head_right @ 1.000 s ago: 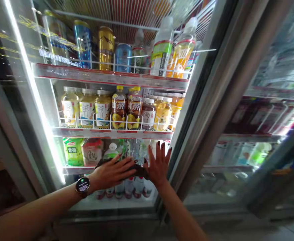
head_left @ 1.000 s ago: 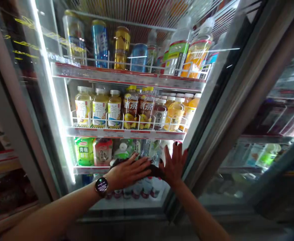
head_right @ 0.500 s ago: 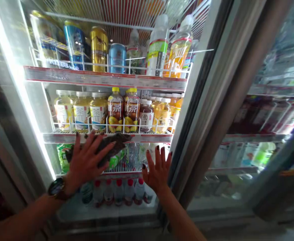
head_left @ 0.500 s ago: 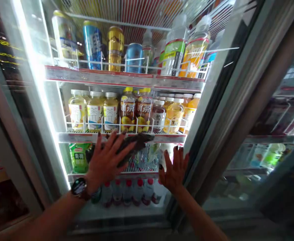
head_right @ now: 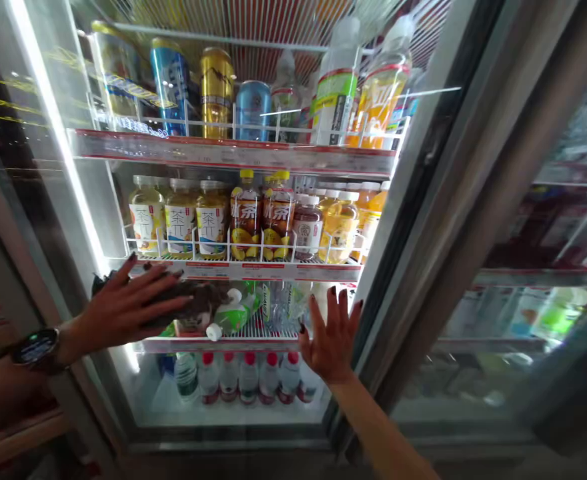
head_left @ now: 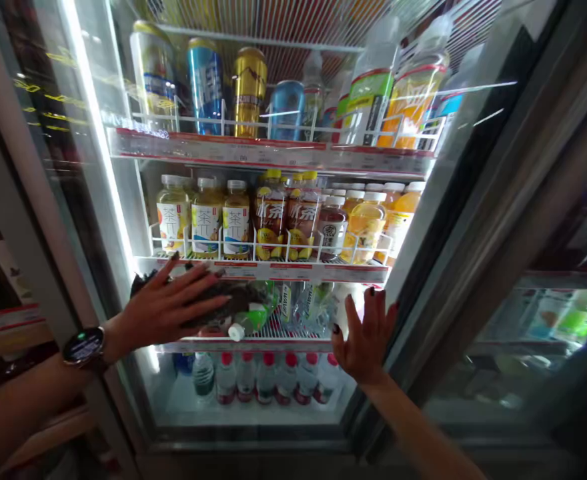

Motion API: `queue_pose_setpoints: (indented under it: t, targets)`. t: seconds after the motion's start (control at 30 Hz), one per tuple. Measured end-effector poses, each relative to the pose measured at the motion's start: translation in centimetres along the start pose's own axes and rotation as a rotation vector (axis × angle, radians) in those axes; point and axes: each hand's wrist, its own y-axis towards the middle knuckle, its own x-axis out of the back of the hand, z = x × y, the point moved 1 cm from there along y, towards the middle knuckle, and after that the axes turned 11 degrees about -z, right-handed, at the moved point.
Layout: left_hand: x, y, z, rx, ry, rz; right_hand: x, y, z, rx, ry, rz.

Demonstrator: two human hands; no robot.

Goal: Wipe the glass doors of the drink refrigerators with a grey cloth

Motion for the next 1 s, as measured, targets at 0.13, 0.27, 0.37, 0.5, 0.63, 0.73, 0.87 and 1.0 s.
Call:
queue_pose_setpoints:
  t: [0.13, 0.27, 0.37, 0.5, 0.63, 0.73, 0.87, 1.0]
  targets:
    - [-1.2, 5.1, -0.7, 0.223, 0.114, -0.133, -0.2, -0.2, -0.2, 0.015, -0.002, -0.019]
    - [-6.1, 7.6, -8.0, 0.196, 0.055, -0.067, -0.2, -0.1, -0.3, 0.025, 0.003, -0.013]
    - [-8.6, 5.8, -12.8, 0.049, -0.066, 0.015, 0.0, 0.1, -0.3, 0.023, 0.007, 0.005]
    - [-7.7, -0.6, -13.5, -0.190, -0.187, 0.116, 0.2, 0.3, -0.1, 0.026, 0.017, 0.024]
    - [-3.3, -3.7, -6.6, -0.255, -0.188, 0.196, 0.2, 0.3, 0.0, 0.018, 0.011, 0.024]
    - [-0.2, -0.5, -0.5, -0.214, -0.120, 0.161, 0.1, 0.3, 0.1, 0.009, 0.009, 0.001]
    - [-0.4, 6.0, 1.0, 0.117, 0.039, -0.070, 0.0, 0.3, 0.0, 0.016, 0.002, -0.014]
    - [-5.1, 7.7, -6.4, 0.152, 0.022, -0.059, 0.0, 0.3, -0.1, 0.022, -0.009, -0.002]
